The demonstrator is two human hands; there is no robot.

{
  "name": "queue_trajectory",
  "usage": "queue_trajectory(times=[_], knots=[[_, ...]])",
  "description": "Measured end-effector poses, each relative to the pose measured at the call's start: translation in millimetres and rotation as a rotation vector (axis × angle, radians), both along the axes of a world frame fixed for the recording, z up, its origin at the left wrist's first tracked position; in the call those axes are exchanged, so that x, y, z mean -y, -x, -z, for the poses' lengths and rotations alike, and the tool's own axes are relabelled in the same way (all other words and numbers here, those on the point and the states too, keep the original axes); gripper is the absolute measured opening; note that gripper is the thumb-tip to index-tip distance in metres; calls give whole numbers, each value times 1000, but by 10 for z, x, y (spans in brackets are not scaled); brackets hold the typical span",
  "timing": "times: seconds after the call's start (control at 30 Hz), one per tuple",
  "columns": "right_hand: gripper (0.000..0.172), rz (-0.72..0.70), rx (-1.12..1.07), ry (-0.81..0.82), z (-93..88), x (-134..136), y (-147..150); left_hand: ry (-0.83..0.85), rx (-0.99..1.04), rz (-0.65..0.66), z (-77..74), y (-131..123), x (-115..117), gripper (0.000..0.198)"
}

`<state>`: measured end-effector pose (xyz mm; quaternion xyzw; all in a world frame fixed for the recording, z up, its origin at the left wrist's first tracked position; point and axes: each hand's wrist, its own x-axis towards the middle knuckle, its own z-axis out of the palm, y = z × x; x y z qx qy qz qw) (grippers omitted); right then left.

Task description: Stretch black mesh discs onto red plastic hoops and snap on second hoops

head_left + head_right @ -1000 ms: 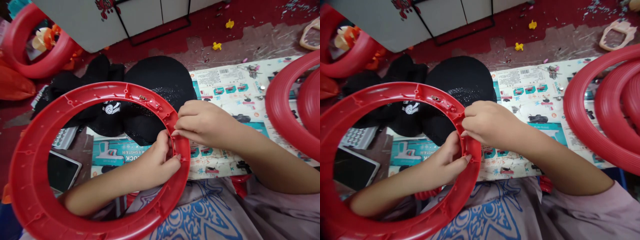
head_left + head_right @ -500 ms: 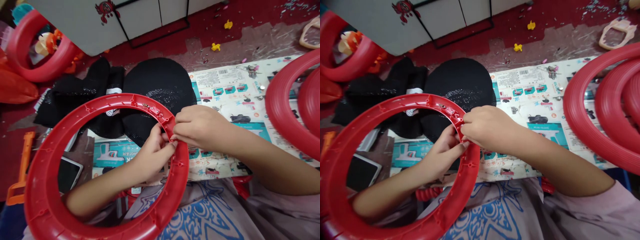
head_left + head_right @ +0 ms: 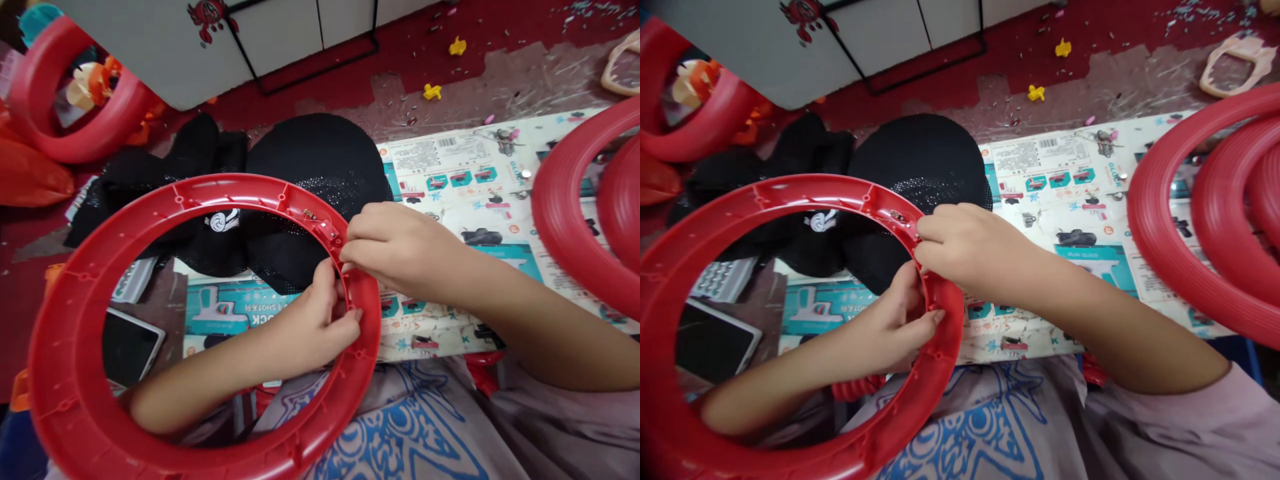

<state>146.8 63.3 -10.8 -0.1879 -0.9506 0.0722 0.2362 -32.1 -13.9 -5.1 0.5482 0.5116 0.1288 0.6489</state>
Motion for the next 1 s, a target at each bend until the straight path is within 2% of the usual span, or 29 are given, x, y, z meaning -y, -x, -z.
queue_trajectory(times=[0.07,0.17,0.27,0.33,0.43,0.6,0.83,0.9,1.0], knots=[[27,0,12,33,27,-26,1,91,122,-48,-10,-19,-8,38],[28,-14,9,46,51,-48,5,184,304,-220,14,-56,-36,40],[28,-39,-19,36,61,-40,19,191,299,-391,74,-89,-66,36],[28,-39,-25,37,57,-25,26,134,230,-418,106,-99,-75,34],[27,20,-26,57,26,-11,18,16,116,-357,104,-81,-72,34],[28,24,-44,113,-54,-8,-16,-126,-48,-59,-1,-10,-67,44],[29,31,-29,211,-86,19,-6,-30,-100,138,-31,45,-36,43],[27,49,-27,254,-78,20,-4,-15,-89,149,-30,45,-25,42],[26,68,-8,259,-60,16,-3,-1,26,55,-38,14,-15,45]])
